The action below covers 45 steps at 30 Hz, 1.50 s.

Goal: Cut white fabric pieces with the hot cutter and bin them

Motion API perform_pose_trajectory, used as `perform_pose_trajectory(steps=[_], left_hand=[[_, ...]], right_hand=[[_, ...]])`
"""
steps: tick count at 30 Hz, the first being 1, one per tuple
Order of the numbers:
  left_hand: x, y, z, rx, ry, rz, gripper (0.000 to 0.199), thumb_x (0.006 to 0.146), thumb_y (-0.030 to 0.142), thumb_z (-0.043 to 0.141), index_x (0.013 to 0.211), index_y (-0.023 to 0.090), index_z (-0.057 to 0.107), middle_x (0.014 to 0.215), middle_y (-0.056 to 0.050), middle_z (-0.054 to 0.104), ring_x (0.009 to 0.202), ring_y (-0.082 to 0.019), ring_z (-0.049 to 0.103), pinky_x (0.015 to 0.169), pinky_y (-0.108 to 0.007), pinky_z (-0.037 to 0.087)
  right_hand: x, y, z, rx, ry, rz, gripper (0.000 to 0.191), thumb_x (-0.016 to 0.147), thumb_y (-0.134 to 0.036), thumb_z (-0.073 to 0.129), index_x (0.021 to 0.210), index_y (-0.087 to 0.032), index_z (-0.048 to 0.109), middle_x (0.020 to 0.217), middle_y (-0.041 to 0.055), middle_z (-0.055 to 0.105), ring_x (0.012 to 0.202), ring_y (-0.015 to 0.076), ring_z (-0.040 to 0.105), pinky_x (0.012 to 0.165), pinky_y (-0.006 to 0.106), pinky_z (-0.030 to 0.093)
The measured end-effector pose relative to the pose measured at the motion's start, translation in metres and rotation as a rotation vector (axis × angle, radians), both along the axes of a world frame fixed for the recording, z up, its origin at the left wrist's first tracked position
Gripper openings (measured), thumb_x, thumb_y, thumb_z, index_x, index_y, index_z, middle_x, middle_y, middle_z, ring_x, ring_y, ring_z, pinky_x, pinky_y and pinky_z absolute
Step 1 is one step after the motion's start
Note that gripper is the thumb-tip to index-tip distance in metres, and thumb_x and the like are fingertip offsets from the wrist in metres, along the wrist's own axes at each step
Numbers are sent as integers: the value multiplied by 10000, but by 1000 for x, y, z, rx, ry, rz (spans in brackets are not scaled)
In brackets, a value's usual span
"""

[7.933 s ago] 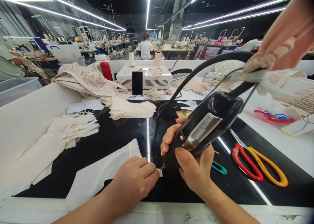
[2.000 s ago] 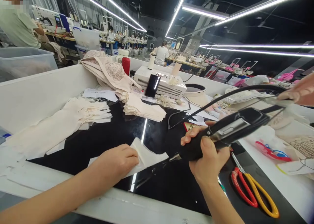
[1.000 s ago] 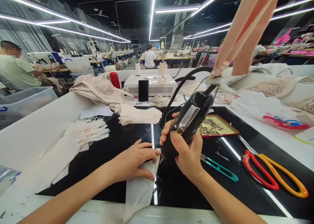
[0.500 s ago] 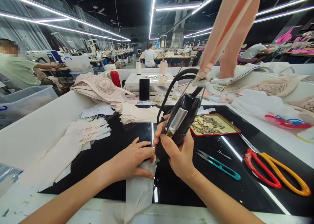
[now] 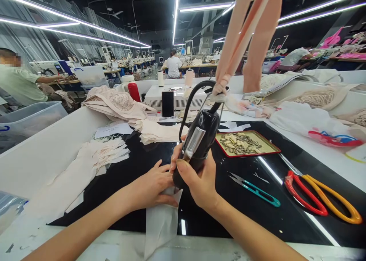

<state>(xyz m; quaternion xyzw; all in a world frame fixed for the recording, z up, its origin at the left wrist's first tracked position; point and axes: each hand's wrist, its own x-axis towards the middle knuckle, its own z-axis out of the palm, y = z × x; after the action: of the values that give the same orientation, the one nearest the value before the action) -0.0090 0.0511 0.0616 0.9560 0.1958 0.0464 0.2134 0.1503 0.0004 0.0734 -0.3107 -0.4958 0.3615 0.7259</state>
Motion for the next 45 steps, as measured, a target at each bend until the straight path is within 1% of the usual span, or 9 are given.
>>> perform_pose_trajectory(steps=[3, 6, 10, 13, 17, 21, 29, 40, 45], left_hand=[[-1, 0, 2, -14, 39, 15, 426, 866, 280, 873, 1259, 250, 711, 1426, -111, 643, 1399, -351, 548, 1134, -624, 480], [-2, 1, 1, -15, 34, 13, 420, 867, 279, 873, 1252, 254, 707, 1455, -102, 625, 1412, -343, 536, 1142, -618, 470], [-5, 3, 1, -24, 6, -14, 290, 871, 286, 872, 1120, 236, 730, 1315, -66, 693, 1401, -308, 529, 1201, -599, 397], [-6, 4, 2, -54, 26, -11, 209, 877, 304, 868, 993, 230, 711, 1192, -16, 723, 1388, -285, 528, 1251, -618, 285], [-6, 5, 4, -96, 78, 5, 197, 895, 307, 849, 976, 229, 688, 1241, -10, 706, 1429, -300, 485, 1251, -685, 183], [-7, 8, 2, -110, 70, -4, 214, 893, 356, 851, 957, 240, 684, 1213, 3, 702, 1413, -275, 491, 1277, -627, 143], [-6, 8, 0, -106, 48, -10, 214, 888, 329, 861, 923, 238, 670, 1209, 10, 695, 1401, -256, 490, 1283, -565, 153], [-6, 7, 2, -127, 64, -9, 205, 894, 310, 853, 932, 237, 665, 1205, 12, 702, 1399, -283, 505, 1258, -685, 161], [-7, 8, -2, -100, 16, -23, 220, 873, 299, 876, 941, 236, 677, 1207, 7, 708, 1391, -258, 508, 1276, -558, 223]], right_hand=[[-3, 1, -1, -7, -13, -16, 353, 818, -430, 796, 1063, -269, 600, 868, -13, 650, 720, 163, 615, 644, 338, 572], [-3, 1, 1, -11, -17, -22, 349, 819, -434, 798, 1052, -267, 598, 866, -15, 641, 714, 160, 608, 643, 337, 573], [3, 1, 6, 14, 21, -24, 368, 831, -454, 803, 1057, -264, 583, 845, -27, 653, 669, 149, 612, 648, 343, 576], [8, 2, 8, 40, 44, -29, 324, 857, -440, 787, 1029, -266, 575, 812, -42, 647, 634, 136, 600, 628, 326, 555], [13, 5, 5, 40, 44, -21, 302, 871, -409, 782, 1038, -270, 572, 806, -52, 640, 620, 126, 587, 596, 299, 526], [12, 6, 2, 37, 50, -14, 280, 870, -369, 783, 1035, -270, 579, 818, -55, 645, 639, 119, 579, 619, 291, 533], [11, 2, 4, 35, 53, -16, 291, 857, -342, 784, 1052, -269, 580, 811, -52, 651, 637, 122, 586, 617, 292, 547], [9, 0, 4, 30, 55, -20, 253, 864, -336, 777, 1024, -266, 593, 814, -52, 655, 659, 117, 595, 639, 284, 552], [8, -6, 1, 37, 71, 39, 337, 858, -412, 808, 1087, -287, 594, 825, -51, 667, 656, 123, 615, 642, 295, 568]])
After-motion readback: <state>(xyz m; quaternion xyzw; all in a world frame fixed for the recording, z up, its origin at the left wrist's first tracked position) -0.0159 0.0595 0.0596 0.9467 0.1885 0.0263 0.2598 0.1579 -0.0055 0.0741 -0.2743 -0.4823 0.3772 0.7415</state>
